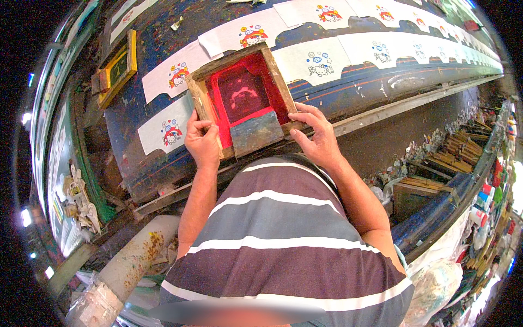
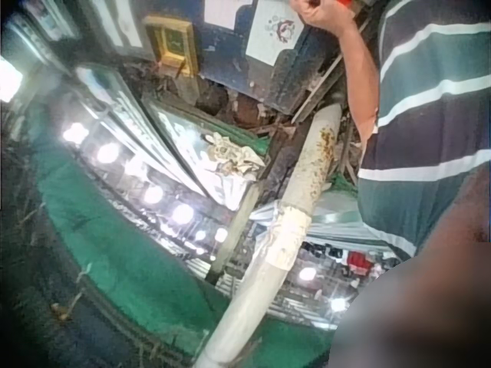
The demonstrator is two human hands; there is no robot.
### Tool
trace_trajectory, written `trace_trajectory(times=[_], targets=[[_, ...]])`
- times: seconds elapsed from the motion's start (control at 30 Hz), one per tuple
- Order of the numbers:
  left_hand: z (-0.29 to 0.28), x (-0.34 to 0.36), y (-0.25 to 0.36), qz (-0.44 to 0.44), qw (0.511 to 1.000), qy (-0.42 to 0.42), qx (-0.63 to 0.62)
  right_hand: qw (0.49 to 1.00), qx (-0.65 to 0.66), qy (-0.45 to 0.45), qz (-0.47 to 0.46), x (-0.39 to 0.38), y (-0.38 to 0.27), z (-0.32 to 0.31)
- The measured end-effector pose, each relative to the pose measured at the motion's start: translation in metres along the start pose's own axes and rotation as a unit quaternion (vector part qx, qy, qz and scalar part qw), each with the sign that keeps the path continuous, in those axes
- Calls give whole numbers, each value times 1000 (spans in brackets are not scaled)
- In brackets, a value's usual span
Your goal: The person carries a blue screen-printing frame to a workbench, pours blue ink into it, and spreads the ink with a squeegee. They then walk to another table, pick up a red screen-printing frame, and apply red ink to it using the squeegee.
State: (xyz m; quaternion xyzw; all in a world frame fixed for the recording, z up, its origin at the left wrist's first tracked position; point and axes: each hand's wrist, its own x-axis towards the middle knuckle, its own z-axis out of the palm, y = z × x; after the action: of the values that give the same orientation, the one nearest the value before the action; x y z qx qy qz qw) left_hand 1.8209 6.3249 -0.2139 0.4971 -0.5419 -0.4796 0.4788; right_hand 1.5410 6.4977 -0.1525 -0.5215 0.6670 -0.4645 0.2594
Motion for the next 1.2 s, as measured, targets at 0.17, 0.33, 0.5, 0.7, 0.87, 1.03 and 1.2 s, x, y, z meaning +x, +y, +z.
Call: trace_trajectory(times=[0.17, 0.33, 0.5, 0.7, 0.87, 1.03, 1.2], targets=[[1, 0, 2, 1, 1000, -1, -1, 1000, 0, 0, 0, 0, -1, 0], [1, 0, 1, 1, 1000, 2, -9, 1000, -2, -2, 0, 0, 0, 0], [1, 1, -1, 27, 999, 10, 30, 1000, -3, 2, 3, 0, -1, 1], [2, -1, 0, 11, 1000, 11, 20, 1000, -5, 8, 10, 0, -2, 2], [4, 0, 0, 37, 999, 10, 23, 1000, 21, 13, 18, -1, 2, 4], [4, 0, 2, 27, 1000, 6, 14, 999, 0, 30, 21, 3, -7, 4], [4, 0, 5, 22, 1000, 2, 4, 964, -179, -54, -191, 9, -32, 2]])
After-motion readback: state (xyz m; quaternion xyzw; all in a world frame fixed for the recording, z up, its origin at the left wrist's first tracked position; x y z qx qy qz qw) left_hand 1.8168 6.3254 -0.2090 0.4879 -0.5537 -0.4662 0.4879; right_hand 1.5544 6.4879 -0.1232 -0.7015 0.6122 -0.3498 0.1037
